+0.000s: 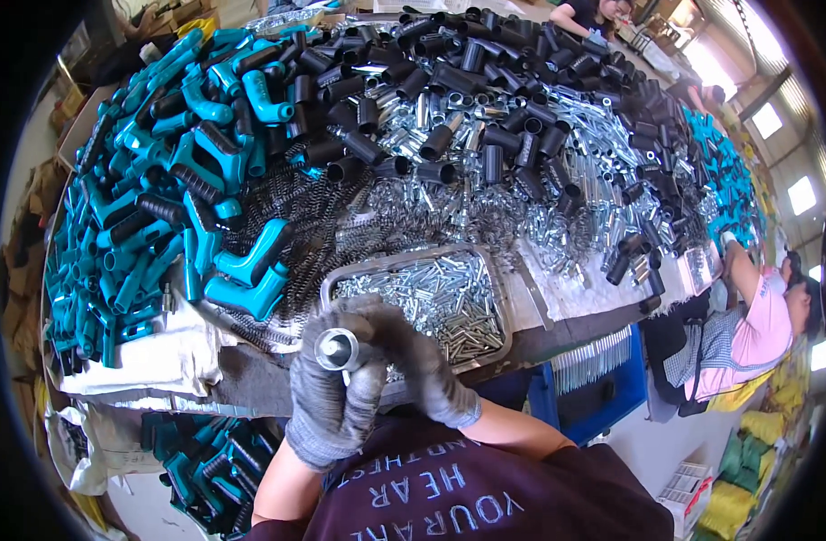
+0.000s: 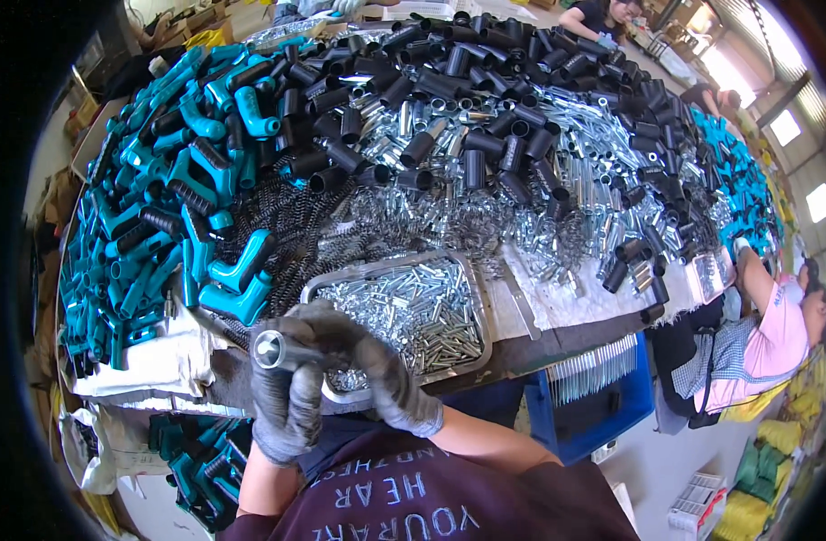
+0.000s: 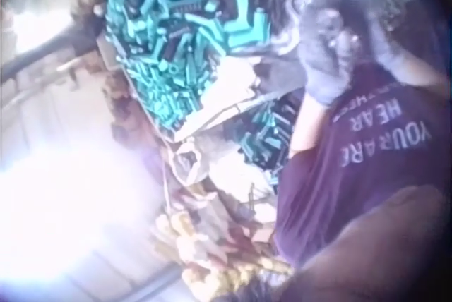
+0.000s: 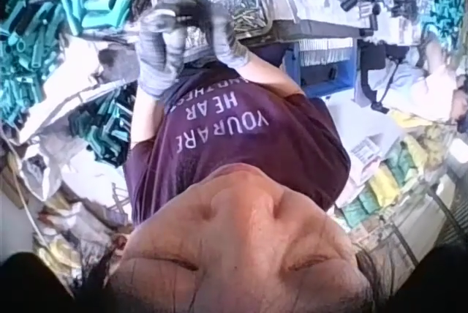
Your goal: Assembling plastic and metal components into hardware handles at a factory workstation.
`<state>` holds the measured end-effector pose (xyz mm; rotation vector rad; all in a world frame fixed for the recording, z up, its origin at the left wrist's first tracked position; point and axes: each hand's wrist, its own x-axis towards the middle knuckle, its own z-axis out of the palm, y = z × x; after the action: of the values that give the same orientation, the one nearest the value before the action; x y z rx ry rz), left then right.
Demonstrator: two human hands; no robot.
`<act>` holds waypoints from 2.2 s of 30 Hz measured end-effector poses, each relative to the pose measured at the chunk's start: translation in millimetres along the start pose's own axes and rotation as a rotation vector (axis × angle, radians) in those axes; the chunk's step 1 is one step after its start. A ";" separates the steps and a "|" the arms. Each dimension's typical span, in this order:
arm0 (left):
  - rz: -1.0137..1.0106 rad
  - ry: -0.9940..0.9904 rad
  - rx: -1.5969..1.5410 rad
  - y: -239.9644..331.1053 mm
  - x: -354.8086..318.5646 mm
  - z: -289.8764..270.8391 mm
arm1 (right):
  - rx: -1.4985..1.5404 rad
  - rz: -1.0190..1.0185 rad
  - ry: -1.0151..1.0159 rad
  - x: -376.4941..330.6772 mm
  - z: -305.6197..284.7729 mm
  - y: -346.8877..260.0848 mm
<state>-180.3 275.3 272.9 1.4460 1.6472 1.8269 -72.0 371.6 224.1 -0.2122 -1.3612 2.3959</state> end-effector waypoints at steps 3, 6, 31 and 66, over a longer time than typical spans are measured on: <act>-0.070 0.010 -0.187 13.6 3.9 -6.5 | -0.309 0.122 -0.166 -9.9 3.9 -24.4; 0.159 0.267 0.529 11.9 12.3 -14.7 | -0.603 -0.014 0.023 -6.8 -12.5 -42.2; -0.336 -0.053 0.380 -18.9 0.4 11.7 | -1.566 -0.050 0.857 -18.2 -175.5 -111.2; -0.052 -0.359 0.511 -75.6 162.2 81.9 | -0.685 -0.277 0.669 -50.4 -131.8 -73.3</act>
<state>-218.2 468.4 271.0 1.7763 2.0086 1.0673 33.2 490.4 215.3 -0.8491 -1.6489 1.3606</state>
